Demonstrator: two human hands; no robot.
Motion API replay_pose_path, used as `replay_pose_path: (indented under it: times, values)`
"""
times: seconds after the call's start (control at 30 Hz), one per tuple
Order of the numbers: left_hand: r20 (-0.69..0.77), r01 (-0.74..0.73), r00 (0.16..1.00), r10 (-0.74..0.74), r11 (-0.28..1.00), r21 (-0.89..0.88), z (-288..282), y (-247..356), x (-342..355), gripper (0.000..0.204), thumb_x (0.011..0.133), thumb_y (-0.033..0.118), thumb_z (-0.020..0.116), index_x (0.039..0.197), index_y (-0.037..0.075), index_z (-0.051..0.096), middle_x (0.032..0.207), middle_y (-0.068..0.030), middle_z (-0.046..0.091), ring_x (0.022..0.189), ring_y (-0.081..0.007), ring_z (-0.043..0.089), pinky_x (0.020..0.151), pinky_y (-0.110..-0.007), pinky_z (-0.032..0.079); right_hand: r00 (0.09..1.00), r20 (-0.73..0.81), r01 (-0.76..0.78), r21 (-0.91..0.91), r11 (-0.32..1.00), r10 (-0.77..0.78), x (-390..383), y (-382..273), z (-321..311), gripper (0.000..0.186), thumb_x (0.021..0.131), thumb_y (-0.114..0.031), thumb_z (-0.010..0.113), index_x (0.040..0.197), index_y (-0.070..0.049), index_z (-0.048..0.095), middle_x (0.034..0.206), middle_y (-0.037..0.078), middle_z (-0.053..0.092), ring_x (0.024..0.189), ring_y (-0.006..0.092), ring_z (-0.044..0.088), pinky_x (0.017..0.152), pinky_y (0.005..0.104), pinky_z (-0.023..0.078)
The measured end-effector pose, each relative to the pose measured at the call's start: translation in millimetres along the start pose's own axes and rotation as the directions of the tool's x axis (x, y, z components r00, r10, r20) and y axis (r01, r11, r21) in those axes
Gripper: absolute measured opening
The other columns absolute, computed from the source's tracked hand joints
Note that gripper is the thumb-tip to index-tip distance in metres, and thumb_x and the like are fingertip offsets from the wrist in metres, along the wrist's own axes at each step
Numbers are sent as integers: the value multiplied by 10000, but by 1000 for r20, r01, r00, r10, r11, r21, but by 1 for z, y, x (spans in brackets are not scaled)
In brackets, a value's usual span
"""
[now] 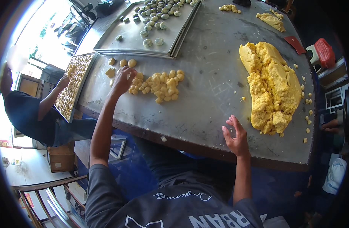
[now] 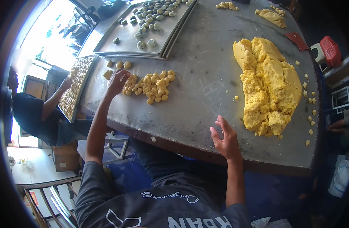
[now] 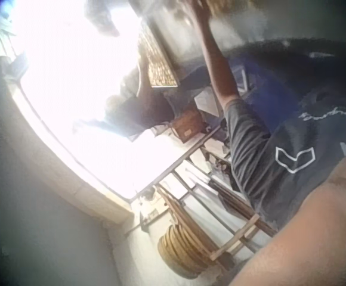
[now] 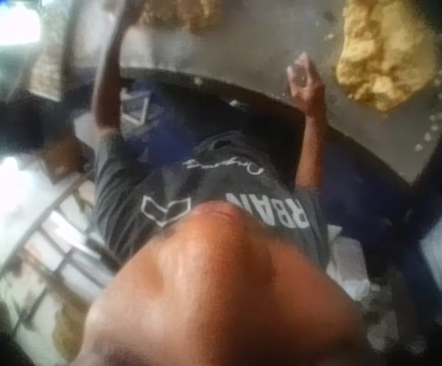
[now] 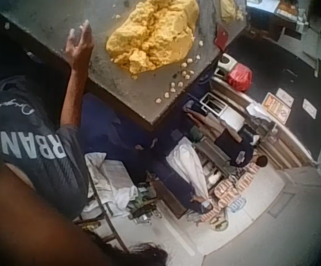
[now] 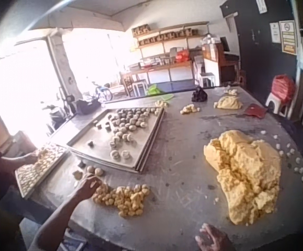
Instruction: The person prepares dough by hand by tearing small pieces from a large mass, flattening them on a metal table, and shaping them into rounds.
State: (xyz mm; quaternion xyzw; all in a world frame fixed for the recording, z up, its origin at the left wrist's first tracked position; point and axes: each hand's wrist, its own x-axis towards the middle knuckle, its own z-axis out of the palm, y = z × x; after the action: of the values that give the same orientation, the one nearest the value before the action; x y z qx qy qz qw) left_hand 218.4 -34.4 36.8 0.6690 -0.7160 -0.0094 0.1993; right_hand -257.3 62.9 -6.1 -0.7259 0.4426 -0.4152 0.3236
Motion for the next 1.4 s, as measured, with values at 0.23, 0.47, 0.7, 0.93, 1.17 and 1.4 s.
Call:
replay_pose_path:
  times: [0.23, 0.47, 0.7, 0.93, 1.17, 1.4]
  values:
    - [119, 205, 978, -169, 866, -457, -10, 85, -3, 181, 894, 219, 611, 942, 50, 654, 911, -54, 651, 798, -159, 608, 702, -288, 469, 1000, -5, 10, -40, 999, -10, 1, 3, 0, 432, 834, -76, 656, 1220, 42, 501, 1092, 231, 617, 937, 322, 654, 813, 373, 521]
    - [268, -389, 847, 459, 879, -275, 29, 204, -40, 120, 758, 143, 740, 858, 94, 694, 992, -28, 606, 1029, -220, 531, 904, -366, 431, 1000, 1, -20, -1, 1000, 20, 1, 3, 0, 407, 848, -108, 644, 1200, 48, 513, 1087, 229, 620, 935, 319, 655, 820, 385, 517]
    - [87, -217, 965, 248, 938, -269, 13, 203, -24, 306, 674, 180, 809, 920, 86, 651, 974, -61, 606, 1017, -263, 543, 897, -385, 417, 999, 21, -42, -1, 999, 42, 0, 6, -3, 464, 839, -93, 657, 1247, 42, 481, 1120, 211, 616, 1001, 270, 641, 861, 347, 502]
    - [355, -10, 931, 82, 980, -200, 24, 221, -35, 284, 742, 260, 779, 859, 65, 609, 642, -34, 537, 581, -173, 529, 577, -335, 422, 1000, -3, 25, -20, 999, -25, 2, 4, 2, 414, 841, -88, 645, 1206, 41, 499, 1072, 211, 619, 920, 327, 648, 809, 395, 519]
    - [165, 72, 986, -20, 946, -315, 29, 216, -38, 257, 786, 248, 758, 833, 68, 581, 530, -2, 415, 481, -107, 403, 478, -290, 334, 1000, -6, -30, 7, 1000, 31, 3, 3, 1, 425, 842, -87, 646, 1214, 45, 487, 1098, 219, 604, 935, 336, 643, 825, 393, 512]
    - [75, 15, 997, 12, 939, -344, 35, 216, -52, 238, 793, 220, 735, 825, 68, 554, 566, -41, 479, 503, -171, 468, 491, -322, 377, 999, -27, -37, -8, 999, 37, 4, 1, 0, 442, 844, -86, 644, 1224, 51, 462, 1117, 219, 573, 994, 328, 609, 860, 374, 499]
